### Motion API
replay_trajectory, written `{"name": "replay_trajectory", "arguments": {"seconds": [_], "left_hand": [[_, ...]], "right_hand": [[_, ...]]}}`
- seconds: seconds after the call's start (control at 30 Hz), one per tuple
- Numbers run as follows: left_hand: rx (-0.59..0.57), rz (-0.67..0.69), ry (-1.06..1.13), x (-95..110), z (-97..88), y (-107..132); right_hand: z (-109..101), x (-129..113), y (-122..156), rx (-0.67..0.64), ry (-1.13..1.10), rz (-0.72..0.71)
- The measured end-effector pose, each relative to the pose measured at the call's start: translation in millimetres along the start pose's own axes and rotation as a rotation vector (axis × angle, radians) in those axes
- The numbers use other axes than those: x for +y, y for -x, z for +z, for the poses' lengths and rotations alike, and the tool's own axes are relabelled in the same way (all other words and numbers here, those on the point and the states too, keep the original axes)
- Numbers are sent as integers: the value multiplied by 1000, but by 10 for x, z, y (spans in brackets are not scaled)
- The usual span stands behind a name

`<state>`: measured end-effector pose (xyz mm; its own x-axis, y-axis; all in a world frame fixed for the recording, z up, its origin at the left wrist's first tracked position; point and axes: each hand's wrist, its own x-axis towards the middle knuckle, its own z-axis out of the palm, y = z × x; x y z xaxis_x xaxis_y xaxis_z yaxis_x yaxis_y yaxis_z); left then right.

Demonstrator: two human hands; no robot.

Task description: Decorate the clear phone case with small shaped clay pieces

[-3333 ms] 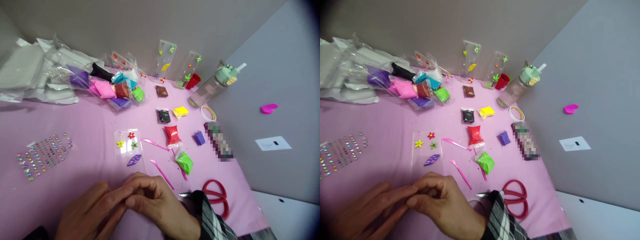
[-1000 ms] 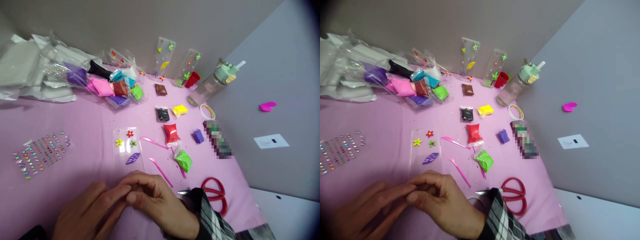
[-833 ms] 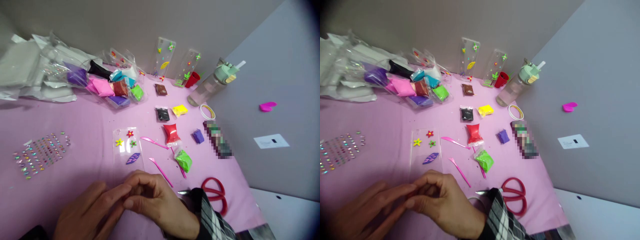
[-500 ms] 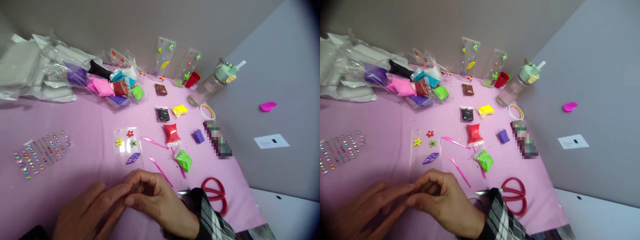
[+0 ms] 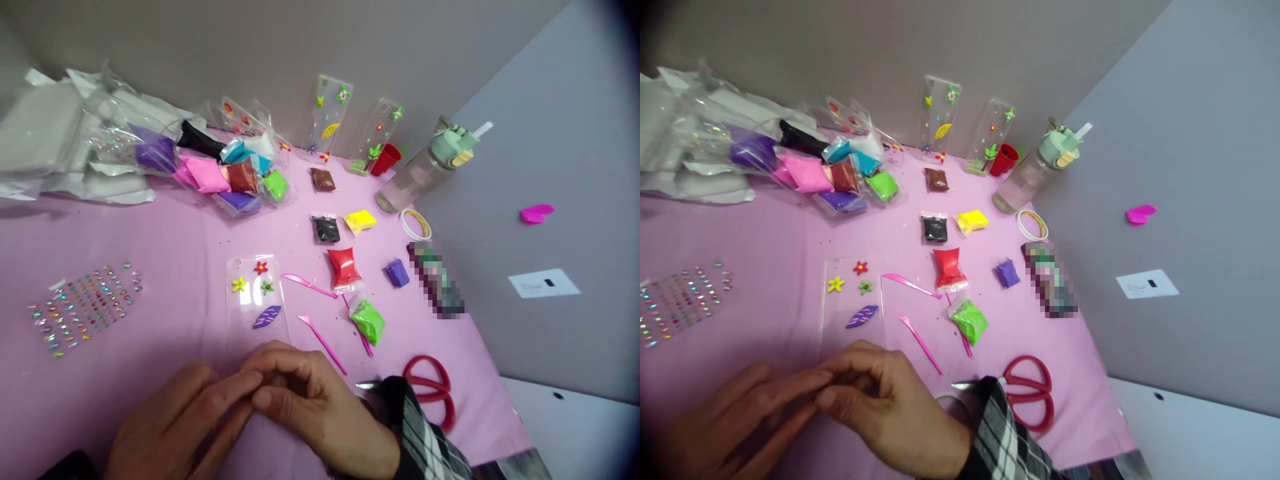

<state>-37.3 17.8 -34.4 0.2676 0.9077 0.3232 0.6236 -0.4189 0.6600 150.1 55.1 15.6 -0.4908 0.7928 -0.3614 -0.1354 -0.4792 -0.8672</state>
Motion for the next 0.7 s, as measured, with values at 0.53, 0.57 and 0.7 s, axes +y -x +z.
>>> {"name": "replay_trajectory", "arguments": {"seconds": [0.53,0.57,0.7], "left_hand": [[4,-25,-15,1,10,9],[10,-29,-11,8,4,1],[-20,-8,-15,39,-40,-37]], "right_hand": [[-7,16,-1,43,-103,53],[-7,11,-1,43,-68,27],[4,-5,0,19,1,12]]}}
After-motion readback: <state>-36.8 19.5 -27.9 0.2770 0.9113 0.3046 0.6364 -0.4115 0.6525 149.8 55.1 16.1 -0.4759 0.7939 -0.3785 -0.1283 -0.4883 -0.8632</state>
